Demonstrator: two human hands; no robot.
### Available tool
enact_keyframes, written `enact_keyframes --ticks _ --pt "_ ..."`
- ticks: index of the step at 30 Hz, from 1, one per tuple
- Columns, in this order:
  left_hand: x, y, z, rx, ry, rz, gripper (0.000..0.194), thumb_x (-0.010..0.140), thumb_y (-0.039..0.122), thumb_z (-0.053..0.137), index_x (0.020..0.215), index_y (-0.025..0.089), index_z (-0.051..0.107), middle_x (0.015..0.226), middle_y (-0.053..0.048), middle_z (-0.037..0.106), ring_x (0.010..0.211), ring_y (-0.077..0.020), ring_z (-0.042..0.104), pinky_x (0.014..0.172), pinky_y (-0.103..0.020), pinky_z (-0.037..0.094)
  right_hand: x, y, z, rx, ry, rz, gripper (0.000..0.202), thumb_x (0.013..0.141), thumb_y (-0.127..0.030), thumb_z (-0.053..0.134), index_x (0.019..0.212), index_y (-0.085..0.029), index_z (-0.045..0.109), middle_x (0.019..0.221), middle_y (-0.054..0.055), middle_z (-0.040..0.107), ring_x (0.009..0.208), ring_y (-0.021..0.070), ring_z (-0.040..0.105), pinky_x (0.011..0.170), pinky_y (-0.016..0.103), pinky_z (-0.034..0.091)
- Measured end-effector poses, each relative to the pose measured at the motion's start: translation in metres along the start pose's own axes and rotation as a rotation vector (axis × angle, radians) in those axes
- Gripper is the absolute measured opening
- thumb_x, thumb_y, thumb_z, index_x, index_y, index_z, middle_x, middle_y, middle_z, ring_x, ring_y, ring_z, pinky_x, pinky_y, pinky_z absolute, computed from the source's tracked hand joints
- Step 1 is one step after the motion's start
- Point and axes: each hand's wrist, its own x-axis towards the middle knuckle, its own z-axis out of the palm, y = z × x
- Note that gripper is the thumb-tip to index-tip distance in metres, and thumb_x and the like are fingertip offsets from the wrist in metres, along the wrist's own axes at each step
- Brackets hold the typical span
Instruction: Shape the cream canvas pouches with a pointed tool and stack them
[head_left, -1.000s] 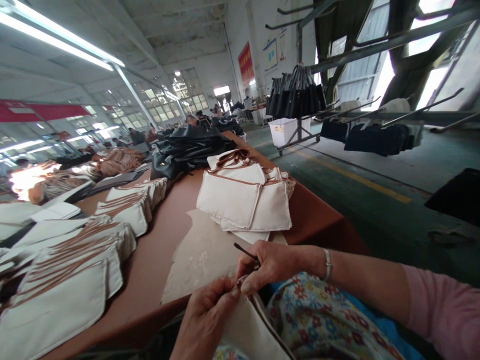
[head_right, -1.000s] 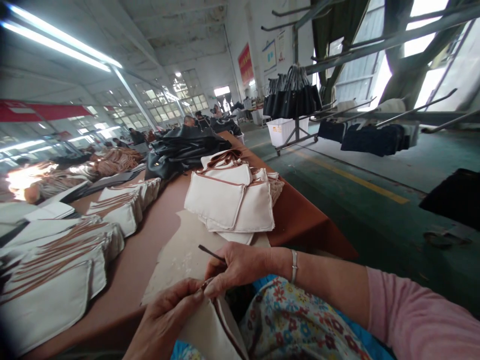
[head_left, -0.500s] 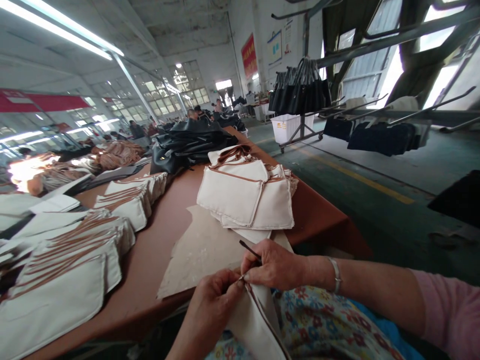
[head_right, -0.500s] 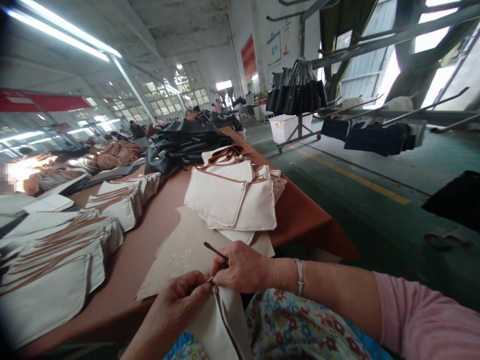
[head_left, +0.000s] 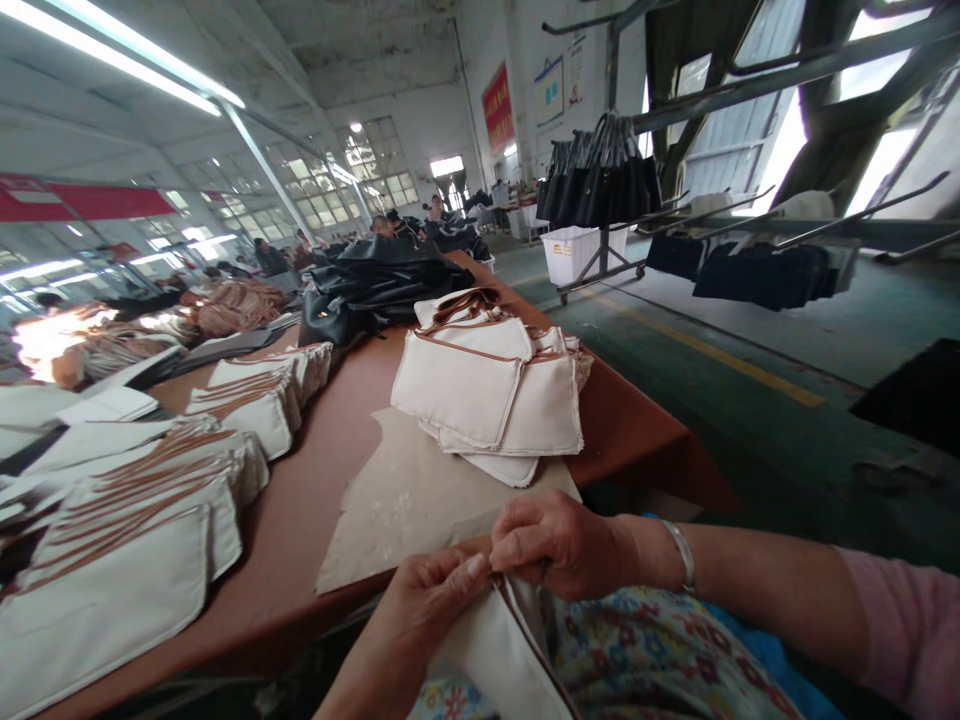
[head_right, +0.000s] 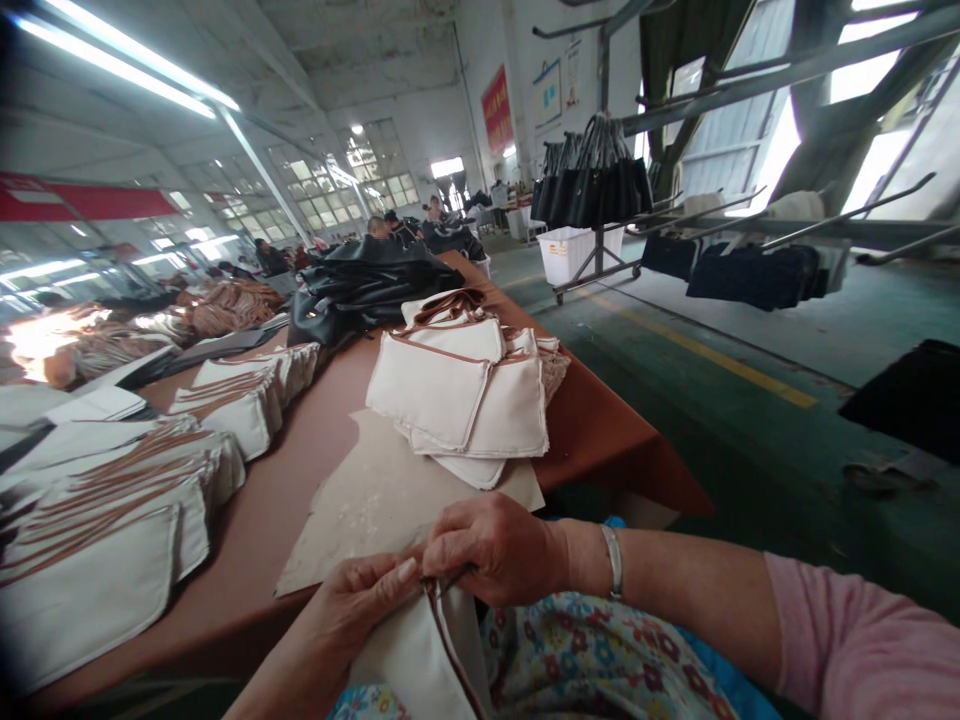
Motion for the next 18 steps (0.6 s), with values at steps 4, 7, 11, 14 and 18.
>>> enact_keyframes --ticks 4,7,11,14,18 --pt "-0.003 -0.001 0.000 0.070 -0.053 0.063 0.045 0.070 0.053 0.079 0.083 0.009 0.077 0.068 -0.006 0.068 0.059 -0.0141 0.053 0.055 -0.021 0.038 -0.002 -0.002 -0.003 -0.077 -0.063 -0.086 0.014 0.087 -0.012 0.049 0.090 -0.013 0.062 0.083 0.008 0.065 0.078 0.0147 0.058 0.072 0.025 0.047" --pt "-0.006 -0.003 -0.003 0.230 0.002 0.118 0.043 0.075 0.052 0.075 0.083 0.010 0.075 0.066 -0.003 0.065 0.058 -0.0131 0.050 0.053 -0.020 0.036 -0.002 -0.004 -0.008 0.159 -0.060 0.130 0.015 0.089 -0.022 0.054 0.092 -0.011 0.062 0.082 0.009 0.064 0.074 0.0133 0.057 0.069 0.024 0.046" --pt "-0.009 -0.003 -0.007 0.443 0.048 0.213 0.040 0.080 0.052 0.070 0.085 0.012 0.075 0.072 -0.004 0.067 0.064 -0.0162 0.053 0.056 -0.021 0.039 0.003 -0.004 -0.019 0.632 -0.145 0.669 0.043 0.093 -0.049 0.050 0.095 -0.008 0.063 0.076 0.004 0.058 0.064 0.0093 0.048 0.057 0.020 0.039" --pt "-0.010 0.000 -0.007 0.561 0.024 0.270 0.037 0.083 0.049 0.066 0.084 0.013 0.074 0.075 -0.006 0.068 0.071 -0.0198 0.057 0.063 -0.023 0.044 0.010 -0.003 -0.023 0.741 -0.234 0.820 0.056 0.090 -0.060 0.049 0.086 -0.006 0.065 0.069 0.001 0.052 0.060 0.0074 0.042 0.053 0.019 0.034" --pt "-0.011 0.002 -0.008 0.743 0.073 0.311 0.032 0.086 0.045 0.062 0.079 0.015 0.070 0.072 -0.004 0.063 0.069 -0.0182 0.054 0.061 -0.022 0.042 0.019 -0.003 -0.024 0.623 -0.387 0.849 0.055 0.081 -0.063 0.059 0.073 -0.009 0.061 0.060 -0.004 0.040 0.054 0.0055 0.033 0.047 0.019 0.024"
